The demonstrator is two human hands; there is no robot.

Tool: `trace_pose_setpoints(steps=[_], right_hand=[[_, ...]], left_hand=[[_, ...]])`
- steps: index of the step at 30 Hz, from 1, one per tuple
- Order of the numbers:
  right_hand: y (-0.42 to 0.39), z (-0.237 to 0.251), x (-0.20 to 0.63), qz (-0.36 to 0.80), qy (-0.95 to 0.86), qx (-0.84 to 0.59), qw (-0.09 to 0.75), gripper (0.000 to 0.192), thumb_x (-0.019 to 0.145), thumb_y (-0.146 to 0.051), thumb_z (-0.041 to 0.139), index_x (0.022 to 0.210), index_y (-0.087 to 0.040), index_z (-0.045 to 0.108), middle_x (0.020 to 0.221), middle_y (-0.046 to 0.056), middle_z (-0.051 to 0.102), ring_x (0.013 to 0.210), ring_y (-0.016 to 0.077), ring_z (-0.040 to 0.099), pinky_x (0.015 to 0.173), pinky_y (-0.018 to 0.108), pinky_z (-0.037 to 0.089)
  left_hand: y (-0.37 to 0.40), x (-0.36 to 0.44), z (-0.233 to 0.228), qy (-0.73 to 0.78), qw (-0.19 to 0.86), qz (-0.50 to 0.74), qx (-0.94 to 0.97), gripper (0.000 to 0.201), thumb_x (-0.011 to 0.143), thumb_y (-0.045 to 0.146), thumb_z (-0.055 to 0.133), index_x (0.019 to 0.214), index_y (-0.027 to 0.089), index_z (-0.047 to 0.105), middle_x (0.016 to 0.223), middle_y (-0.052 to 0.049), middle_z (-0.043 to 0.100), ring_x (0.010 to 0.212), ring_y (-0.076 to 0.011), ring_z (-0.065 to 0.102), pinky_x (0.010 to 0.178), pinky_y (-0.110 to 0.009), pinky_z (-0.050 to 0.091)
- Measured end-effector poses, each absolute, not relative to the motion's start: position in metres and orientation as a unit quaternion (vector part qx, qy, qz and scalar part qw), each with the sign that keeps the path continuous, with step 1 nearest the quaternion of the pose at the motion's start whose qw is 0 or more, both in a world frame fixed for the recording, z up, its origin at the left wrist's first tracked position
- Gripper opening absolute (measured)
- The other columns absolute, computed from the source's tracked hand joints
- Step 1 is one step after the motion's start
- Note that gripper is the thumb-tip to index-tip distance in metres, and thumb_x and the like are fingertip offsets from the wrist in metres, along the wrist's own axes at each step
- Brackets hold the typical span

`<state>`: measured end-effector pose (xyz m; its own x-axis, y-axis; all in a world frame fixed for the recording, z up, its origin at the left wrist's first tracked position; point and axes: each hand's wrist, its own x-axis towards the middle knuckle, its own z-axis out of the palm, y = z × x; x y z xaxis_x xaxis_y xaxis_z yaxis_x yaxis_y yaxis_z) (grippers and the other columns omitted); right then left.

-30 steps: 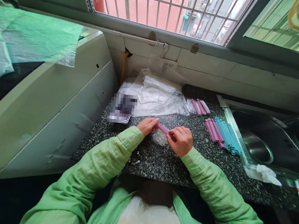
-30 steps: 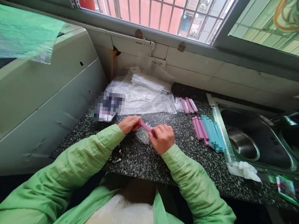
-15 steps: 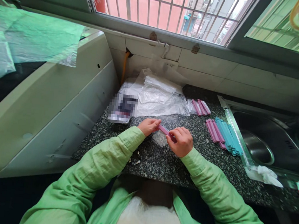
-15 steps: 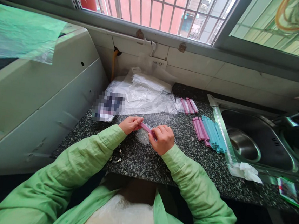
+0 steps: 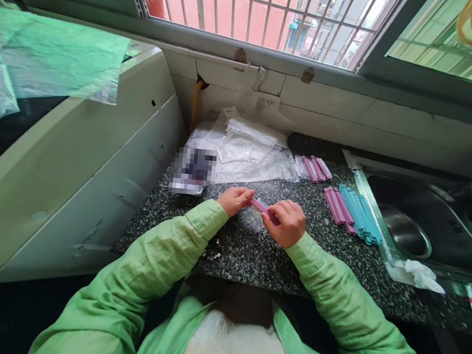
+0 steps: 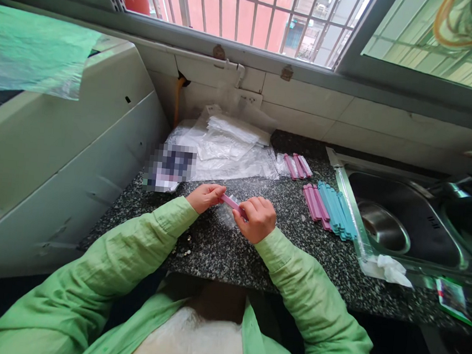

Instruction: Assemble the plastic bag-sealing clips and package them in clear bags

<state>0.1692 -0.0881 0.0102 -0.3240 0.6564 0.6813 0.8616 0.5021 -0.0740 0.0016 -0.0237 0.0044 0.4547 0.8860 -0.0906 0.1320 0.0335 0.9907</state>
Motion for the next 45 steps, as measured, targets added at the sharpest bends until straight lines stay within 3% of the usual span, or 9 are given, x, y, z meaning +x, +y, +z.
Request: trace_pose_setpoints(steps=[14, 19, 25, 45], right_hand=[[-0.0869, 0.0103, 0.1694, -0.161, -0.801, -0.455, 0.355, 0.021, 0.076, -0.030, 0.056, 0.059, -0.021, 0.051, 0.056, -0.001, 0.056, 0.058, 0.0126, 0.046, 0.061, 0.029, 0.031], [-0.0868, 0.0111, 0.1698, -0.162, -0.802, -0.447, 0.363, 0.020, 0.076, -0.030, 0.056, 0.059, -0.021, 0.050, 0.055, -0.001, 0.056, 0.058, 0.0127, 0.046, 0.060, 0.029, 0.031], [-0.0872, 0.0110, 0.1709, -0.154, -0.804, -0.450, 0.358, 0.021, 0.076, -0.031, 0.056, 0.059, -0.021, 0.050, 0.056, -0.001, 0.055, 0.058, 0.0124, 0.046, 0.061, 0.029, 0.031], [-0.0874, 0.0115, 0.1698, -0.147, -0.809, -0.427, 0.377, 0.020, 0.076, -0.027, 0.057, 0.059, -0.021, 0.049, 0.055, 0.000, 0.056, 0.058, 0.0131, 0.046, 0.061, 0.029, 0.034]], left_hand=[[-0.0267, 0.0018, 0.0074, 0.404, 0.607, 0.312, 0.610, 0.051, 0.062, 0.067, 0.047, 0.054, 0.016, 0.045, 0.042, 0.006, 0.034, 0.044, -0.0059, 0.031, 0.044, -0.022, 0.023], [-0.0281, 0.0022, 0.0084, 0.399, 0.624, 0.308, 0.597, 0.053, 0.057, 0.069, 0.049, 0.053, 0.017, 0.042, 0.040, 0.007, 0.032, 0.041, -0.0046, 0.027, 0.042, -0.022, 0.019], [-0.0297, 0.0026, 0.0098, 0.390, 0.644, 0.297, 0.588, 0.052, 0.063, 0.068, 0.046, 0.053, 0.018, 0.039, 0.040, 0.008, 0.026, 0.038, -0.0040, 0.023, 0.040, -0.023, 0.015], [-0.0269, 0.0028, 0.0086, 0.380, 0.697, 0.281, 0.539, 0.050, 0.067, 0.064, 0.053, 0.054, 0.017, 0.039, 0.037, 0.009, 0.026, 0.034, -0.0021, 0.021, 0.038, -0.021, 0.012]])
